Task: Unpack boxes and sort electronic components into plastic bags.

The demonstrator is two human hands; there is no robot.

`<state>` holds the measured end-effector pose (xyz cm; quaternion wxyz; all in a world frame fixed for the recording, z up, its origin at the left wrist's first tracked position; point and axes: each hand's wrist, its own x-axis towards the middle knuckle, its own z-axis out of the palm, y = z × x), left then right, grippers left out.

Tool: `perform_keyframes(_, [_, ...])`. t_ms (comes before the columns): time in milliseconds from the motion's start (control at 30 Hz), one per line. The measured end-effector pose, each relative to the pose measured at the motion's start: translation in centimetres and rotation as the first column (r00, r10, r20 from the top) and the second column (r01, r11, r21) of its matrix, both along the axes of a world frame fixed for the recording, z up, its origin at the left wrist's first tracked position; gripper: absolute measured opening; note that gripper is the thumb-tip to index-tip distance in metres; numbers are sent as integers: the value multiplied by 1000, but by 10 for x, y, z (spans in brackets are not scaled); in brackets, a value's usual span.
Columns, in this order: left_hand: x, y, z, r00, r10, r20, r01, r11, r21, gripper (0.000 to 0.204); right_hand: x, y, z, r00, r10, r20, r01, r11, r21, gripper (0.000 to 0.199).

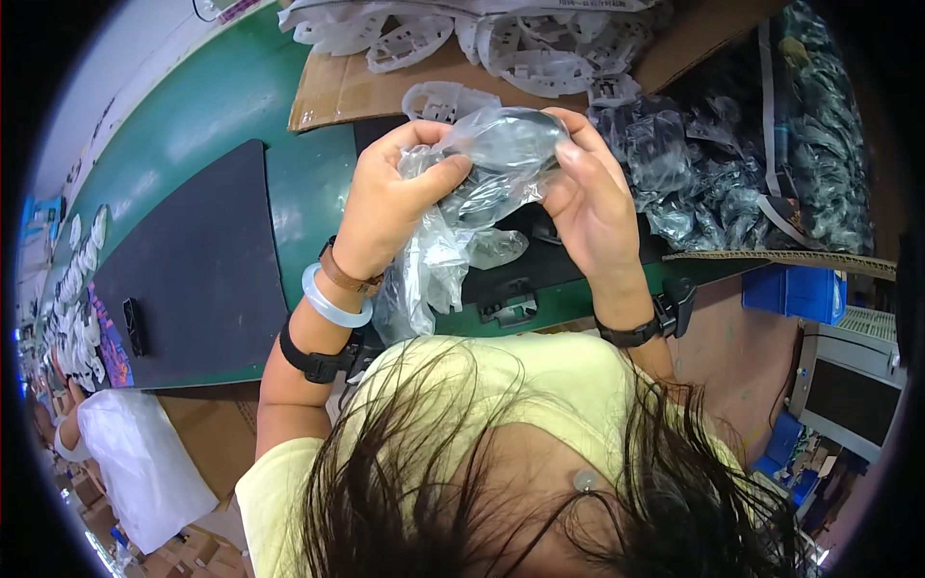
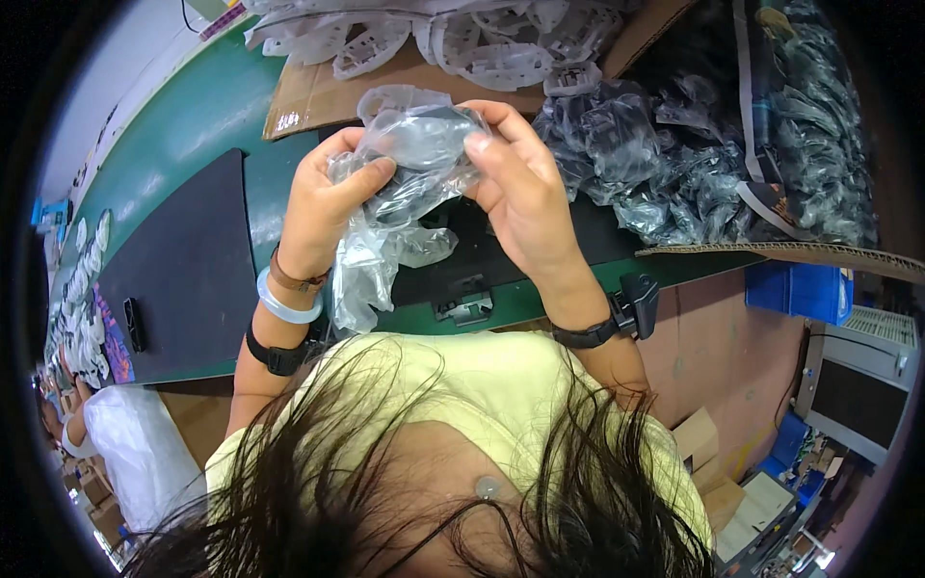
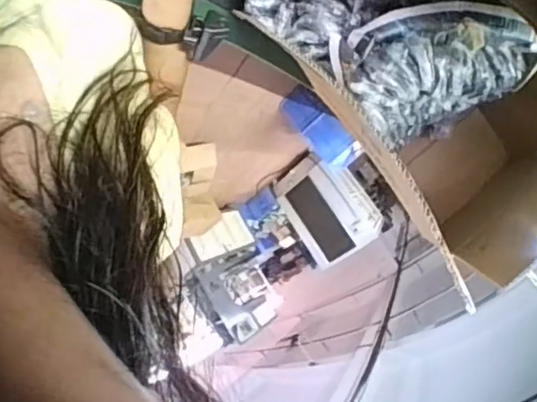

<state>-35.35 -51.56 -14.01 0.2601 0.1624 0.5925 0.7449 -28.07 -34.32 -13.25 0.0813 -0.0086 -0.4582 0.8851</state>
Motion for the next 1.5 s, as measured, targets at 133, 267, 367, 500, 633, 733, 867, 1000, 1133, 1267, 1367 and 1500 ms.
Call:
perform_keyframes(133, [3, -1, -8, 993, 54, -105, -65, 993, -103, 11, -8, 13, -12, 989, 2, 149, -8, 999, 40, 29])
perform_keyframes(267, [2, 0, -20, 932, 207, -298, -234, 970, -60, 12, -7, 29, -17, 986, 3, 169, -5, 1000, 9, 35])
perform_keyframes(367, [2, -5, -13, 956, 152, -251, -190, 973, -132, 11, -4, 29, -12, 991, -11, 130, 3, 998, 57, 43])
perform_keyframes(500, [-12, -23, -7, 972, -229, 54, 235, 960, -150, 13, 1, 33, -7, 977, -152, 147, 113, 962, 249, 45])
perform_keyframes(633, [-12, -23, -2, 675, 277, -684, -473, 874, -114, 31, 3, 27, 1, 966, -250, 59, 213, 908, 361, 37])
perform_keyframes(733, [16, -1, 19, 544, -37, -838, -234, 953, -194, 64, -4, 15, -2, 976, -200, 84, 184, 969, 167, 32])
perform_keyframes(867, [19, 18, -3, 601, -198, -774, -251, 873, -418, 65, -8, 2, -6, 977, -103, 185, 131, 980, -148, 24])
perform_keyframes(1000, [13, 18, -9, 587, -58, -808, -353, 879, -320, 48, -7, -6, -2, 971, -29, 238, 87, 968, -234, 26])
perform_keyframes(1133, [7, 8, -10, 633, 32, -773, -369, 891, -265, 27, 3, 5, -11, 963, -183, 196, 117, 944, 310, 23])
perform_keyframes(1267, [8, 1, -7, 765, 40, -643, -291, 912, -289, 16, 10, 7, -14, 946, -306, 106, 153, 710, 687, 26])
perform_keyframes(1367, [7, 1, -1, 819, 42, -572, -255, 920, -297, 12, 13, 11, -10, 971, -160, 179, 67, 895, 441, 32])
perform_keyframes(1500, [5, 3, 5, 894, 61, -444, -145, 977, -157, 12, -1, 0, -4, 966, -212, -145, 234, 494, 837, 24])
